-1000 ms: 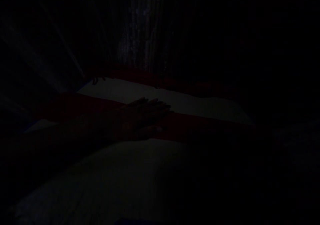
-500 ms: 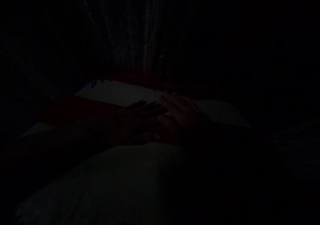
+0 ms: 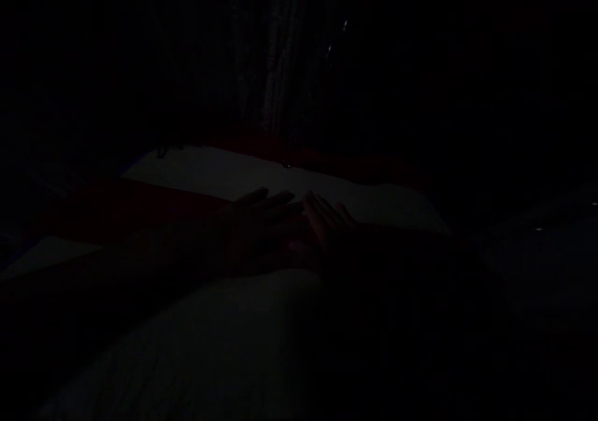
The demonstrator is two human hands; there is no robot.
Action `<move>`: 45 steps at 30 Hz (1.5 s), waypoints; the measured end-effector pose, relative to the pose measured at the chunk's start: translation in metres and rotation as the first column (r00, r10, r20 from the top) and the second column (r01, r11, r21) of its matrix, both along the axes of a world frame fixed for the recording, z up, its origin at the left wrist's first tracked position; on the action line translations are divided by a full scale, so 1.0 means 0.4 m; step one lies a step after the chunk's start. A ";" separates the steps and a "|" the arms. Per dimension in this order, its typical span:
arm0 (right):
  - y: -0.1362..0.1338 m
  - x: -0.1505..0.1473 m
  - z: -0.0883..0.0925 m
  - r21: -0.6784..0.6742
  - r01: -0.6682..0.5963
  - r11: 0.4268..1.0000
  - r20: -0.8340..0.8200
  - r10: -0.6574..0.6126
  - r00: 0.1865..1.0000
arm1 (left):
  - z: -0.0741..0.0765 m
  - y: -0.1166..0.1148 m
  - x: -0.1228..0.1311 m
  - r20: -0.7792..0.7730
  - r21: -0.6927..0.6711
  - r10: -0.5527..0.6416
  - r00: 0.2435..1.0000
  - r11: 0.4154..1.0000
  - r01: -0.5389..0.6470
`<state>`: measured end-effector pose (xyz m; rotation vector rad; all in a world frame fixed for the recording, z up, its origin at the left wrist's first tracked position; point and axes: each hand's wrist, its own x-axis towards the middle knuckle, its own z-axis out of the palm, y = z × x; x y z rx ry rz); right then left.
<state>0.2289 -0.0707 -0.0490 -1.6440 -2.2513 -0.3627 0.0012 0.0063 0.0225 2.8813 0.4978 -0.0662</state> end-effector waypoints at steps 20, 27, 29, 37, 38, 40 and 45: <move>-0.024 -0.004 0.024 0.000 -0.026 1.000 -0.058 0.026 0.998 | 0.002 0.005 -0.011 0.011 -0.083 0.077 0.997 0.994 -0.076; -0.030 0.001 0.039 -0.116 0.002 0.993 0.003 -0.002 1.000 | -0.006 0.001 -0.012 0.001 -0.004 0.097 0.995 0.995 -0.097; -0.028 0.006 0.041 -0.110 -0.020 0.994 0.020 0.022 1.000 | -0.009 -0.003 -0.010 0.024 0.011 0.106 0.994 0.994 -0.106; -0.022 -0.001 0.017 0.043 -0.018 0.999 -0.002 0.018 1.000 | -0.009 -0.005 -0.014 0.018 0.029 0.071 0.997 0.997 -0.072; -0.023 -0.001 0.015 0.035 -0.011 0.999 0.001 0.011 1.000 | -0.008 -0.005 -0.014 0.010 0.031 0.074 0.997 0.997 -0.074; -0.024 0.007 0.011 0.002 0.001 1.000 0.011 -0.001 1.000 | -0.005 -0.004 -0.014 0.003 0.037 0.076 0.997 0.996 -0.076; -0.017 0.047 0.012 -0.071 -0.084 0.994 0.013 0.085 0.996 | 0.007 -0.007 -0.013 0.001 0.016 0.089 0.996 0.996 -0.089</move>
